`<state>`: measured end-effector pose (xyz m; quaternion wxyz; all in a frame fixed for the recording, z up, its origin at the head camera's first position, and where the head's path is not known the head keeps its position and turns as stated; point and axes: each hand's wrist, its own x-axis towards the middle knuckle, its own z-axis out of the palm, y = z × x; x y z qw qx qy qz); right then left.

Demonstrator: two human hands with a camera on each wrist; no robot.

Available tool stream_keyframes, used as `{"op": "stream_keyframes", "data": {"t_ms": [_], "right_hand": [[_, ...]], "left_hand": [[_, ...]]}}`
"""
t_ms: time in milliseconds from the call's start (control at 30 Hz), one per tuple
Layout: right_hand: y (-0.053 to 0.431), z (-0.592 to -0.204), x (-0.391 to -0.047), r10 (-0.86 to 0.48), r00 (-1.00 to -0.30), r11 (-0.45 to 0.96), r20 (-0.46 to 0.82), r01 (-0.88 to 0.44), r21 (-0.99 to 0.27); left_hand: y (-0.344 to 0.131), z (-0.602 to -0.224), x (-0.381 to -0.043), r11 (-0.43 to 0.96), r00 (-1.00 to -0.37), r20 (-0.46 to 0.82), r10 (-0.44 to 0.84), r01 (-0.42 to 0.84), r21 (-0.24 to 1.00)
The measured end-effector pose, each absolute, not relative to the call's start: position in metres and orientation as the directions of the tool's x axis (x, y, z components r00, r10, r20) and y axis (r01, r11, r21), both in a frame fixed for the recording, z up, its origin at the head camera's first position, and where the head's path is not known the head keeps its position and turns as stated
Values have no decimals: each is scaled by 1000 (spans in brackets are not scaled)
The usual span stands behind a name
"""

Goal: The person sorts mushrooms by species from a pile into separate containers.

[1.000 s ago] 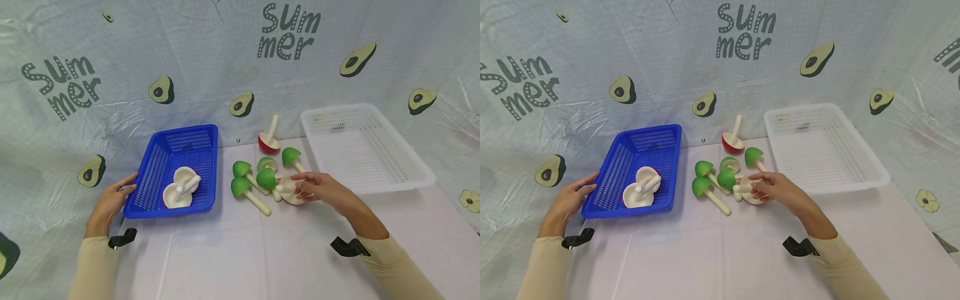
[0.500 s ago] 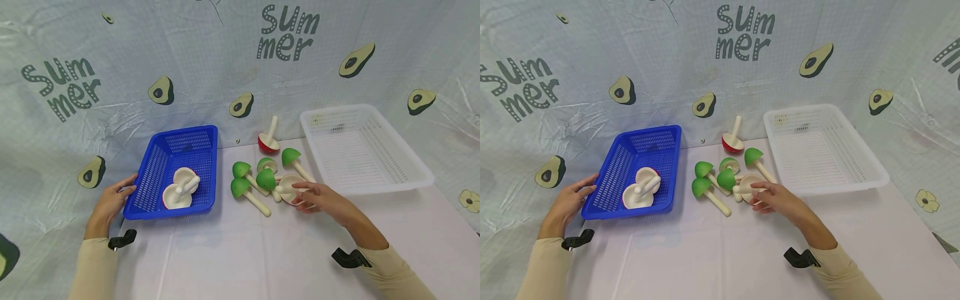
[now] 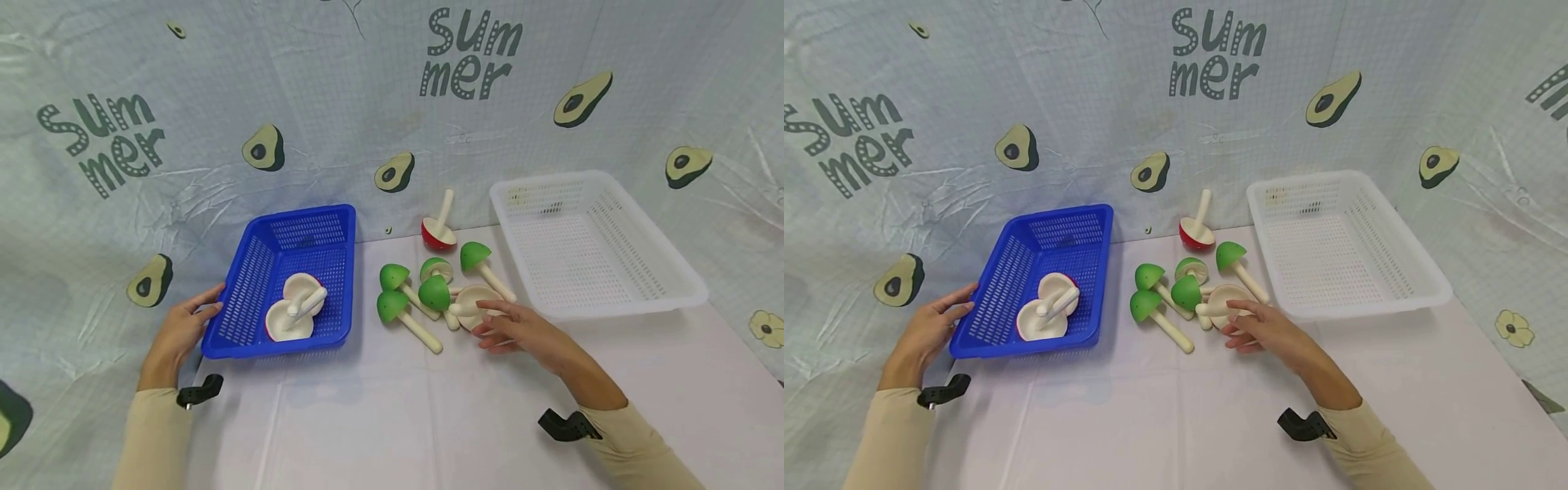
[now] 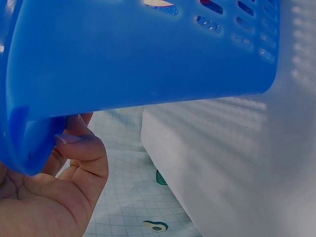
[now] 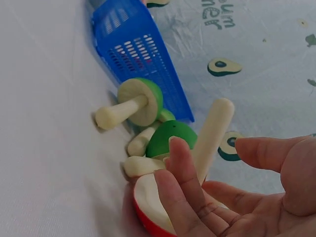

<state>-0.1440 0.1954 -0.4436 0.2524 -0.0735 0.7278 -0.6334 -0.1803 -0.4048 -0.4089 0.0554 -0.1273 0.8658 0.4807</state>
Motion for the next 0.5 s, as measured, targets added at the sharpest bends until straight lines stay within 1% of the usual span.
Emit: {"op": "stream_keyframes", "data": {"t_ms": [267, 500], "right_hand": [[194, -450, -147, -413, -868, 153, -274, 230, -961], [190, -453, -147, -372, -877, 169, -303, 257, -951]], "left_hand": [[-405, -409, -180, 511, -959, -225, -170, -281, 812], [-405, -409, -180, 505, -959, -224, -174, -282, 816]]}}
